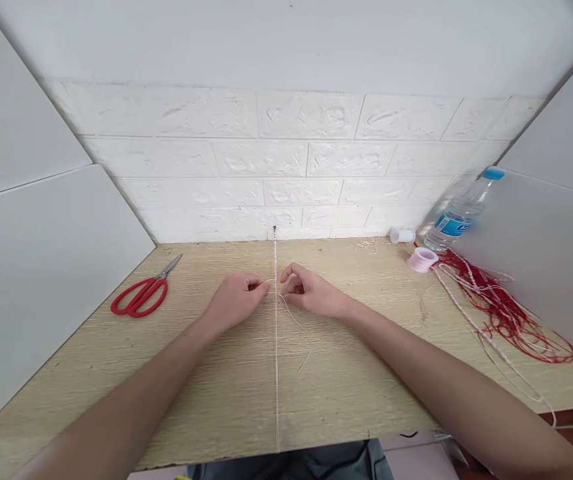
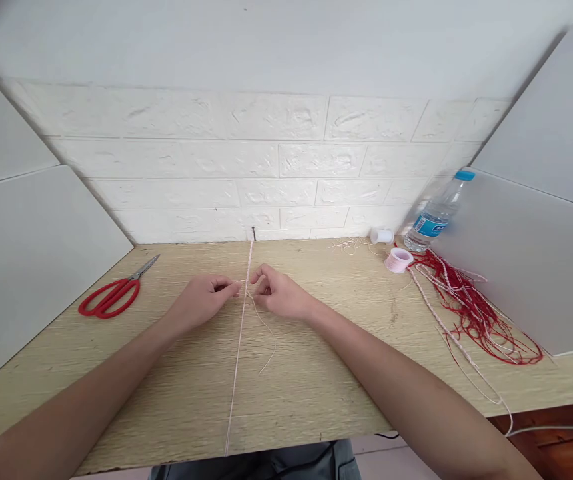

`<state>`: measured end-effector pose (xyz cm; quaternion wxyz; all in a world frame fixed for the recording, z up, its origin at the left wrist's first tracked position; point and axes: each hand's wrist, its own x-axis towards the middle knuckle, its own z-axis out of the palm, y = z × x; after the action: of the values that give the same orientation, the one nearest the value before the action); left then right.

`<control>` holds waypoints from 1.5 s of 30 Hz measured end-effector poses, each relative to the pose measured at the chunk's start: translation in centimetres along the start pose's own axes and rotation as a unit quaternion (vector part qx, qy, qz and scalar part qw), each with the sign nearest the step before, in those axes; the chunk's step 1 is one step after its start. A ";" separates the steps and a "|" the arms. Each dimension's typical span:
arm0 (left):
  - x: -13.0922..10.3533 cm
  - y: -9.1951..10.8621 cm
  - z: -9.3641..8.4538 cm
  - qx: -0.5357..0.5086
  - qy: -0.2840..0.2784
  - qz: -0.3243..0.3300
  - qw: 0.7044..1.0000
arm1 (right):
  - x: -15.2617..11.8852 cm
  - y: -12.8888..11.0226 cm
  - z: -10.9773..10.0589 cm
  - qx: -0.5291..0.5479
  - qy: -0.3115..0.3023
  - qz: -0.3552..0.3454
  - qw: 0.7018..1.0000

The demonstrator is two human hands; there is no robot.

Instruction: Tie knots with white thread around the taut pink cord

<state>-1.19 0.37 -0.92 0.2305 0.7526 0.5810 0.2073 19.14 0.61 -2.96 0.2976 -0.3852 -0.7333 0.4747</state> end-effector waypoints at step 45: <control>-0.2 -0.2 -0.5 0.074 -0.069 0.111 0.989 | 0.3 0.6 0.9 -0.224 0.132 -0.249 0.933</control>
<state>-1.70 0.31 -0.59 0.1896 0.8397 0.4905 0.1352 18.46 0.63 -3.82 0.4063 -0.3058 -0.8472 0.1536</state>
